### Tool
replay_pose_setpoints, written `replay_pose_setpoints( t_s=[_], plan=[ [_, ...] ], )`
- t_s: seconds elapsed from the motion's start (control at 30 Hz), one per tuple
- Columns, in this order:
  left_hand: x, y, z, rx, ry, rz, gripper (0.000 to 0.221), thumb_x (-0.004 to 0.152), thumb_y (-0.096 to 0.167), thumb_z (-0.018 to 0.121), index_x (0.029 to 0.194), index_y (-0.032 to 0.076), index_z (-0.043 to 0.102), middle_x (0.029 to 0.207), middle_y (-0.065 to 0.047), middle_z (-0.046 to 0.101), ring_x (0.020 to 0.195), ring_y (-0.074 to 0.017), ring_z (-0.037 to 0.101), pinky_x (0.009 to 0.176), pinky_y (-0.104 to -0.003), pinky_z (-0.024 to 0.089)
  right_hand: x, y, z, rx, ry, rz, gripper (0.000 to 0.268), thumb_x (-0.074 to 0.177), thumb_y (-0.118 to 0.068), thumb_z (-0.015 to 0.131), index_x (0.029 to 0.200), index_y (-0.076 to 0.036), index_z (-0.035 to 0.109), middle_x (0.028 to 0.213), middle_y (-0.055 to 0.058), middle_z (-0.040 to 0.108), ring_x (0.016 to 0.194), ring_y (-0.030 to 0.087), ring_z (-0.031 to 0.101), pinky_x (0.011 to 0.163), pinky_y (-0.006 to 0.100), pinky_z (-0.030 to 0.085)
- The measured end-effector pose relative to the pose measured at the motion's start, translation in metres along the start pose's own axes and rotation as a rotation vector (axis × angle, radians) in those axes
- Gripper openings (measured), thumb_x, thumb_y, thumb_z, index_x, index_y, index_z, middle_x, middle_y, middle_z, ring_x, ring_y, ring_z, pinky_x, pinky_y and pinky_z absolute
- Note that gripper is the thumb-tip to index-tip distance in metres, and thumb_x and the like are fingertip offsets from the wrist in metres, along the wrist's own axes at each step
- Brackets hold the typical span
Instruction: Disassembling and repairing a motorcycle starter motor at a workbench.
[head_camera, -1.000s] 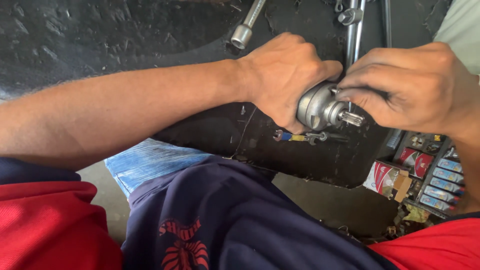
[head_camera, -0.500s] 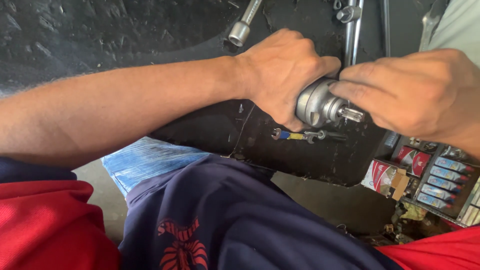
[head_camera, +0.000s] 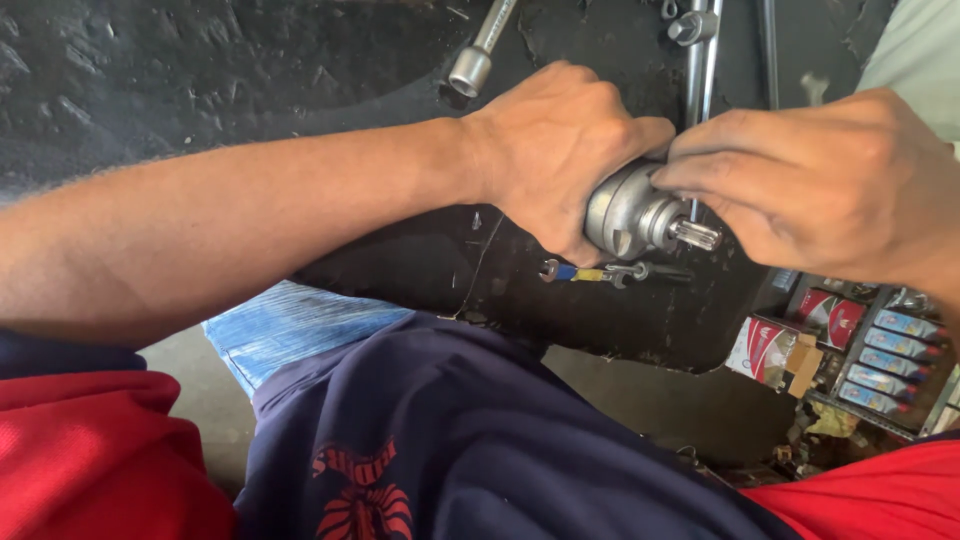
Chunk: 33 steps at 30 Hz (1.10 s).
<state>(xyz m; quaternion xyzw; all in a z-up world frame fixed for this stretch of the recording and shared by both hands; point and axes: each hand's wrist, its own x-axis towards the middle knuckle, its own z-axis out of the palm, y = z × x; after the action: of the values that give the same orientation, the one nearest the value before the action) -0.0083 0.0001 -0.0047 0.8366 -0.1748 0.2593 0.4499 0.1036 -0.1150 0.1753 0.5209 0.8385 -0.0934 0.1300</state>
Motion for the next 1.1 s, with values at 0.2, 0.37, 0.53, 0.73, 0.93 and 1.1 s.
replay_pose_setpoints(
  t_s=[0.2, 0.37, 0.53, 0.73, 0.93, 1.1],
  plan=[
    [-0.002, 0.002, -0.003, -0.010, 0.008, -0.009, 0.065, 0.054, 0.043, 0.091, 0.099, 0.002, 0.068, 0.070, -0.017, 0.071, 0.065, -0.0401, 0.070, 0.064, -0.049, 0.055, -0.003, 0.002, 0.006, 0.112, 0.024, 0.137, 0.019, 0.078, -0.013, 0.085, 0.091, -0.003, 0.076, 0.090, 0.007, 0.074, 0.067, 0.020, 0.070, 0.052, 0.030, 0.051],
    [0.000, 0.000, 0.000, 0.013, -0.029, -0.019, 0.064, 0.054, 0.043, 0.090, 0.097, 0.002, 0.068, 0.070, -0.016, 0.072, 0.065, -0.0387, 0.071, 0.065, -0.048, 0.056, 0.002, 0.001, 0.001, 0.068, -0.001, 0.051, 0.019, 0.077, -0.011, 0.084, 0.091, -0.002, 0.076, 0.091, 0.006, 0.075, 0.068, 0.021, 0.070, 0.053, 0.031, 0.052],
    [0.001, -0.001, 0.002, -0.002, -0.012, 0.004, 0.066, 0.055, 0.045, 0.090, 0.100, 0.002, 0.069, 0.071, -0.016, 0.072, 0.064, -0.0383, 0.071, 0.065, -0.048, 0.056, -0.011, 0.011, 0.010, 0.128, -0.041, 0.052, 0.017, 0.077, 0.000, 0.078, 0.093, -0.004, 0.079, 0.097, 0.004, 0.077, 0.067, 0.018, 0.071, 0.053, 0.029, 0.052],
    [0.001, -0.001, 0.000, 0.012, -0.007, 0.005, 0.067, 0.054, 0.045, 0.090, 0.101, 0.002, 0.070, 0.070, -0.017, 0.072, 0.065, -0.0393, 0.071, 0.066, -0.049, 0.056, -0.004, 0.006, 0.005, 0.277, 0.027, 0.167, 0.014, 0.078, 0.001, 0.075, 0.091, -0.003, 0.076, 0.098, 0.008, 0.075, 0.071, 0.019, 0.072, 0.057, 0.028, 0.055],
    [0.002, 0.000, 0.000, 0.038, -0.024, -0.003, 0.069, 0.053, 0.047, 0.091, 0.100, 0.001, 0.068, 0.068, -0.017, 0.071, 0.064, -0.0394, 0.070, 0.064, -0.048, 0.056, -0.006, 0.006, 0.006, 0.132, 0.013, 0.150, 0.020, 0.078, -0.013, 0.084, 0.091, 0.000, 0.076, 0.089, 0.009, 0.074, 0.066, 0.021, 0.070, 0.053, 0.030, 0.052],
    [0.001, 0.000, 0.000, 0.018, -0.009, 0.014, 0.067, 0.054, 0.046, 0.091, 0.099, 0.002, 0.067, 0.068, -0.015, 0.071, 0.065, -0.0398, 0.070, 0.063, -0.049, 0.055, -0.004, 0.005, 0.001, 0.081, -0.020, 0.079, 0.021, 0.078, -0.015, 0.084, 0.091, -0.001, 0.075, 0.089, 0.007, 0.074, 0.065, 0.021, 0.069, 0.052, 0.031, 0.052]
  ],
)
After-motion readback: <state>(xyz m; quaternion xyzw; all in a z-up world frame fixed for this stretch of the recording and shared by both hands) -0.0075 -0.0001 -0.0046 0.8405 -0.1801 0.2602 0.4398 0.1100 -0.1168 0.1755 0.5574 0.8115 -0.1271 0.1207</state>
